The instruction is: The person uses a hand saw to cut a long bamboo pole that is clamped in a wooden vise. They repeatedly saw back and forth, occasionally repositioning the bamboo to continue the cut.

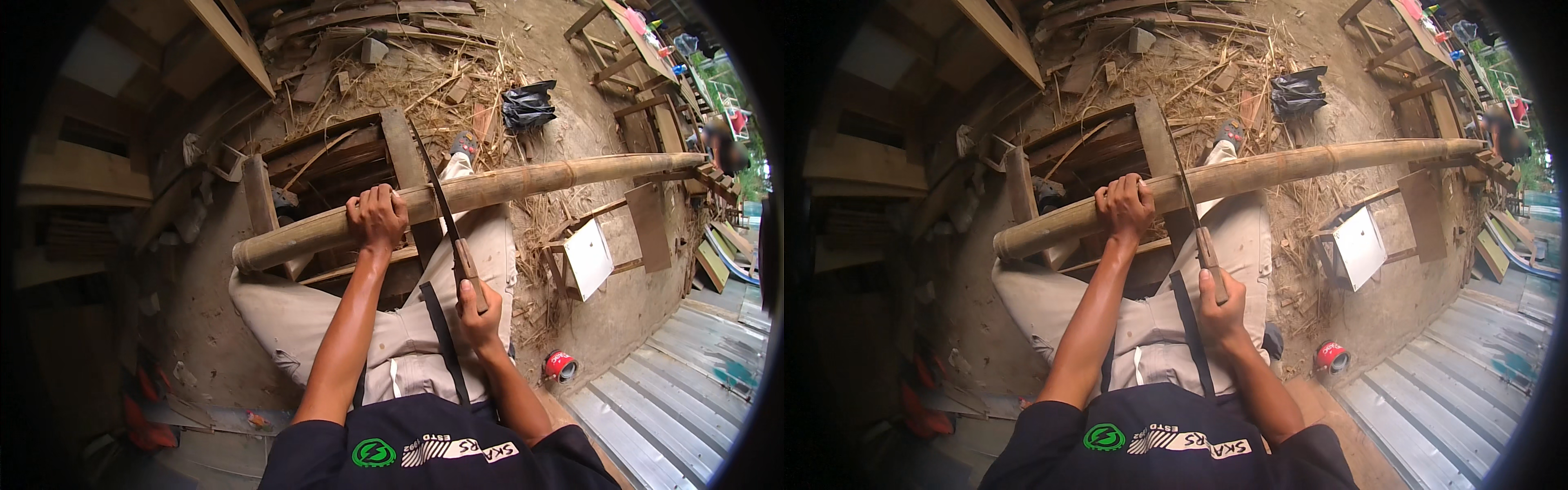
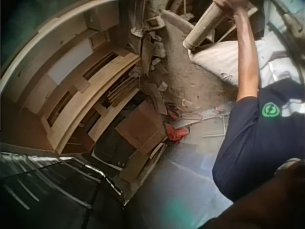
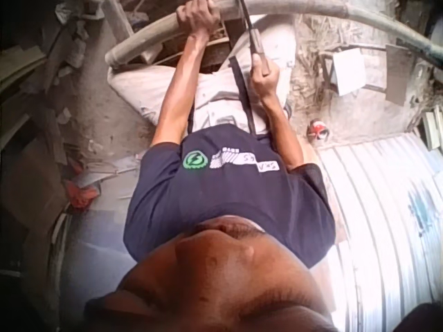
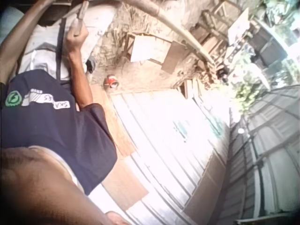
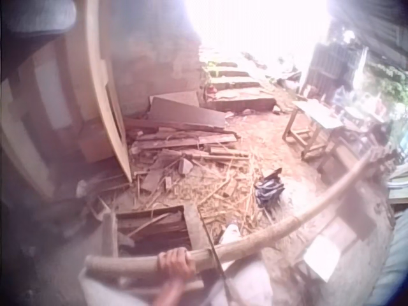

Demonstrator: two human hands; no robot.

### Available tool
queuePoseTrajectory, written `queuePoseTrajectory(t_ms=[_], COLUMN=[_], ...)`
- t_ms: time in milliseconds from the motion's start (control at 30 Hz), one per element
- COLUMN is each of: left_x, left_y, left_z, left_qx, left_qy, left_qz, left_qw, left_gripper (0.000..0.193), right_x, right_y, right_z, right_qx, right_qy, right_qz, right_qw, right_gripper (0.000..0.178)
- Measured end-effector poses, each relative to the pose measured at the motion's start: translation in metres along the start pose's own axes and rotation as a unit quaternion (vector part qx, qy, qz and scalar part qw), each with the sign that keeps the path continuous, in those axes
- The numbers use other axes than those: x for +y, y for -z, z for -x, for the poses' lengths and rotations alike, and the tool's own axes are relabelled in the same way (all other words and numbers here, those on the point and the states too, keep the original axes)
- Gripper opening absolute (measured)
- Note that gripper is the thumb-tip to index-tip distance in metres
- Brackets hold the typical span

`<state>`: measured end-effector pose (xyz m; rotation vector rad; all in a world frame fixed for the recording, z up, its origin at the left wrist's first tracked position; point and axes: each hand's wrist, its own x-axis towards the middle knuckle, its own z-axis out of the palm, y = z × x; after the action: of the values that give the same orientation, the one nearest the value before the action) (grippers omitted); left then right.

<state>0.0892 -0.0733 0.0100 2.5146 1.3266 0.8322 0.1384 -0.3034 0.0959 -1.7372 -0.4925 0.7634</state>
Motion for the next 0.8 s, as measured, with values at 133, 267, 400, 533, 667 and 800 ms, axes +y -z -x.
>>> queuePoseTrajectory(t_ms=[133,267,400,533,667,800], left_x=[0.001,0.001,0.001,0.001,0.001,0.000], left_y=[0.005,0.011,0.010,0.013,0.018,0.014], left_z=[-0.014,-0.030,-0.036,-0.038,-0.053,-0.058], left_qx=[-0.113,-0.259,-0.234,-0.248,-0.295,-0.303], left_qy=[0.035,0.093,0.099,0.114,0.150,0.149], left_qz=[-0.033,-0.050,-0.030,-0.022,-0.006,-0.023], left_qw=[0.992,0.960,0.967,0.962,0.944,0.941], left_gripper=[0.036,0.054,0.054,0.053,0.054,0.052], right_x=[0.027,0.013,-0.055,-0.090,-0.076,-0.034], right_y=[0.006,0.026,0.010,-0.031,-0.022,0.004], right_z=[0.026,0.074,0.051,-0.048,-0.036,0.019], right_qx=[0.008,0.012,0.008,0.014,0.006,-0.006], right_qy=[0.022,-0.018,0.019,0.014,0.054,0.094], right_qz=[0.031,0.039,0.104,0.060,0.102,0.014], right_qw=[0.999,0.999,0.994,0.998,0.993,0.995], right_gripper=[0.035,0.034,0.033,0.038,0.037,0.030])
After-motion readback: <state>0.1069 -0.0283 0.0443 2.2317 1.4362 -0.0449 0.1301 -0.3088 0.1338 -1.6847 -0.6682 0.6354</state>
